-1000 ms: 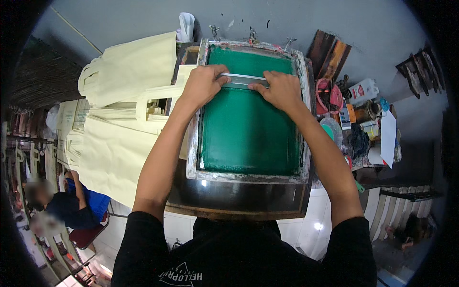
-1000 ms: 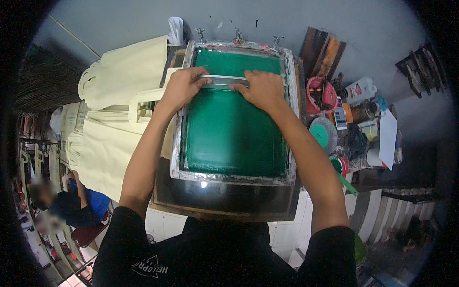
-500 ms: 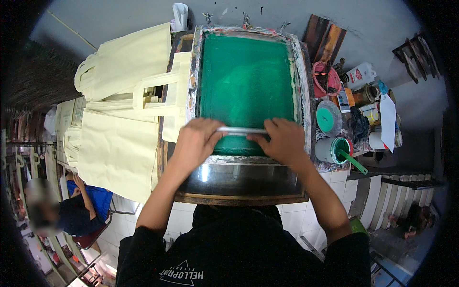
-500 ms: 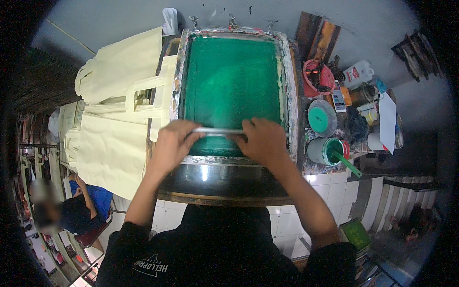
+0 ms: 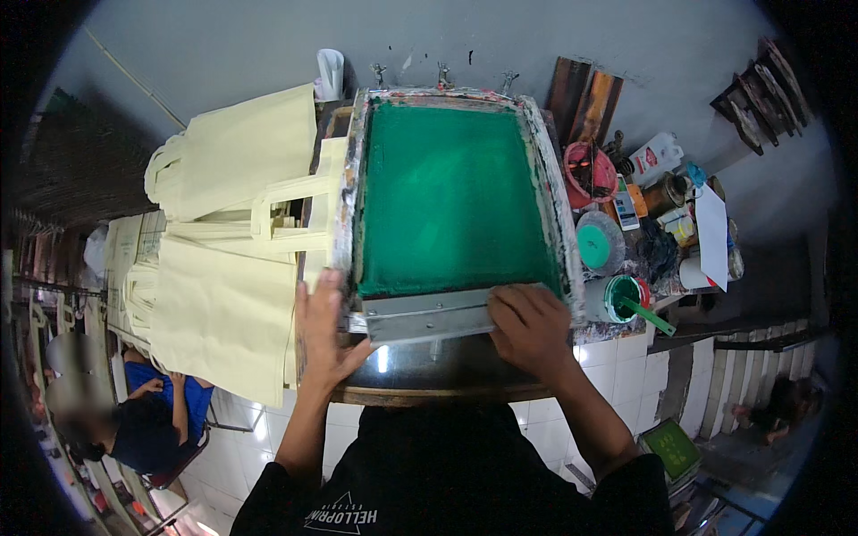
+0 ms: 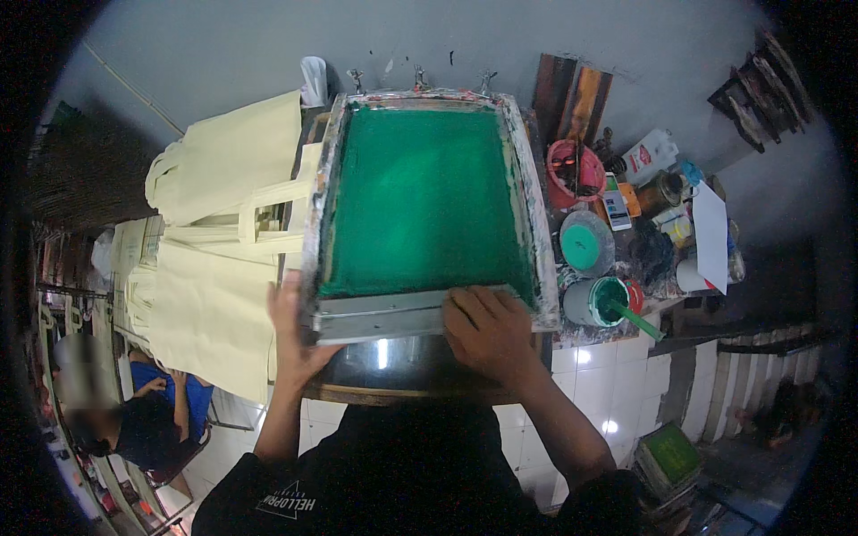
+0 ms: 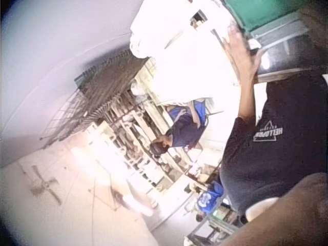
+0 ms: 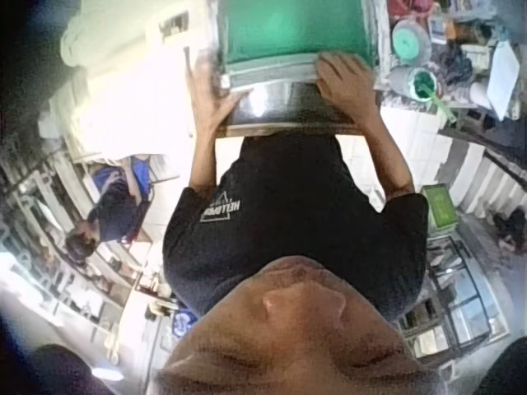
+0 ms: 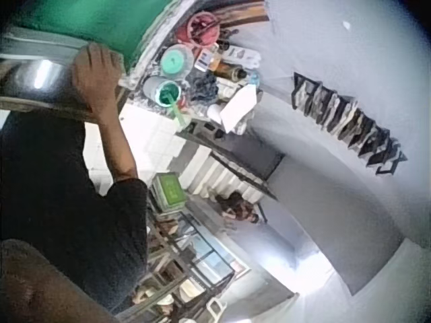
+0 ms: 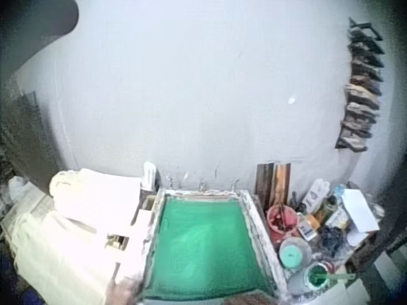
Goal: The person performs screen printing on tote bags by placing a bag on the printing bed, lowering the screen, and using a squeegee to spread green ink across the design, repeating this for multiple bags.
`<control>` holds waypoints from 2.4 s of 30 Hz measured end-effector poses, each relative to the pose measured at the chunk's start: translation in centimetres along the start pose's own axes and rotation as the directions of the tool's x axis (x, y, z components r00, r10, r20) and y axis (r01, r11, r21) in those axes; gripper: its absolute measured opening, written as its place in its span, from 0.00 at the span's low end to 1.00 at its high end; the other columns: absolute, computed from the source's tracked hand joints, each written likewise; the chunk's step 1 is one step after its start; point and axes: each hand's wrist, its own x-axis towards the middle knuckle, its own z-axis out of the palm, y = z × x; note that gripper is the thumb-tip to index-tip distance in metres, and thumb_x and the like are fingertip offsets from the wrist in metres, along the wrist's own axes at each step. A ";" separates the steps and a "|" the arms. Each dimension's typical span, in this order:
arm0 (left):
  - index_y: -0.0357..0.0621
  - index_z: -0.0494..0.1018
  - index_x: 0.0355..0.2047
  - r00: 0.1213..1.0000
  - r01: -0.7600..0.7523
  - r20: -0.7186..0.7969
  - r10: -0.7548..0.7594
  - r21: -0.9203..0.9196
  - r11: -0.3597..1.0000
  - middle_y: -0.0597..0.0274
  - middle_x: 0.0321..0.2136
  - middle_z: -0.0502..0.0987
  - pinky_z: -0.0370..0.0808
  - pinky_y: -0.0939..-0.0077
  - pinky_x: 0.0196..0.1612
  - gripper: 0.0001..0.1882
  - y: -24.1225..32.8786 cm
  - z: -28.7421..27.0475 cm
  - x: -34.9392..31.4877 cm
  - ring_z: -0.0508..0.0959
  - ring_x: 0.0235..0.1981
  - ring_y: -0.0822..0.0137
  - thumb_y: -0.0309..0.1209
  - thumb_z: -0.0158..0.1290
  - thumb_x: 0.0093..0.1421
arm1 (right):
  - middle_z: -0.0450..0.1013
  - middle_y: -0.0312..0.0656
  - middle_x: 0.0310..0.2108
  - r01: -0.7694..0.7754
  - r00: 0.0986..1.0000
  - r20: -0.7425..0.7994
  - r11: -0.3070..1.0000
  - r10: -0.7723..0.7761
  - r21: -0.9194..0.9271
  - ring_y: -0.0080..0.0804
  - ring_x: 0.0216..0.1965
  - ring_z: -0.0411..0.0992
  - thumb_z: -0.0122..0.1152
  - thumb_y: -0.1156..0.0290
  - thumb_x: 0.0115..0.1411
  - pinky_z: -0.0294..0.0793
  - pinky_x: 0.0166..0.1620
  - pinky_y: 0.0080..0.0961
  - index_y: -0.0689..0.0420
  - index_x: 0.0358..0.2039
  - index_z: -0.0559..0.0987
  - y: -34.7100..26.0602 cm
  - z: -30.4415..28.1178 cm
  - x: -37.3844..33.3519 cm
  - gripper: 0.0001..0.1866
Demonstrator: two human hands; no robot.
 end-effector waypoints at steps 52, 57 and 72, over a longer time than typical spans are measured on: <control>0.61 0.46 0.75 0.617 0.297 0.654 -0.438 0.323 0.899 0.44 0.75 0.31 0.25 0.25 0.68 0.51 6.4 27.1 23.9 0.24 0.75 0.40 0.70 0.46 0.59 | 0.81 0.60 0.38 -0.084 0.980 -0.193 0.987 0.057 -0.137 0.55 0.40 0.79 0.69 0.57 0.58 0.77 0.47 0.44 0.65 0.38 0.86 12.7 -16.0 31.5 0.21; 0.65 0.46 0.75 0.563 0.360 0.658 -0.500 0.348 0.865 0.44 0.76 0.30 0.24 0.19 0.65 0.52 6.8 27.2 24.4 0.24 0.74 0.36 0.71 0.48 0.57 | 0.81 0.59 0.37 -0.052 0.976 -0.215 0.989 0.021 -0.140 0.54 0.40 0.80 0.69 0.58 0.58 0.77 0.47 0.43 0.65 0.38 0.86 13.0 -15.8 31.6 0.20; 0.32 0.63 0.64 0.896 0.443 0.365 -0.255 -0.684 0.580 0.39 0.59 0.72 0.67 0.56 0.63 0.39 7.2 15.4 23.2 0.72 0.61 0.47 0.48 0.60 0.62 | 0.80 0.55 0.32 -0.126 0.992 0.045 0.979 0.121 0.162 0.50 0.31 0.78 0.66 0.63 0.61 0.76 0.39 0.40 0.65 0.38 0.84 7.8 -15.9 24.8 0.16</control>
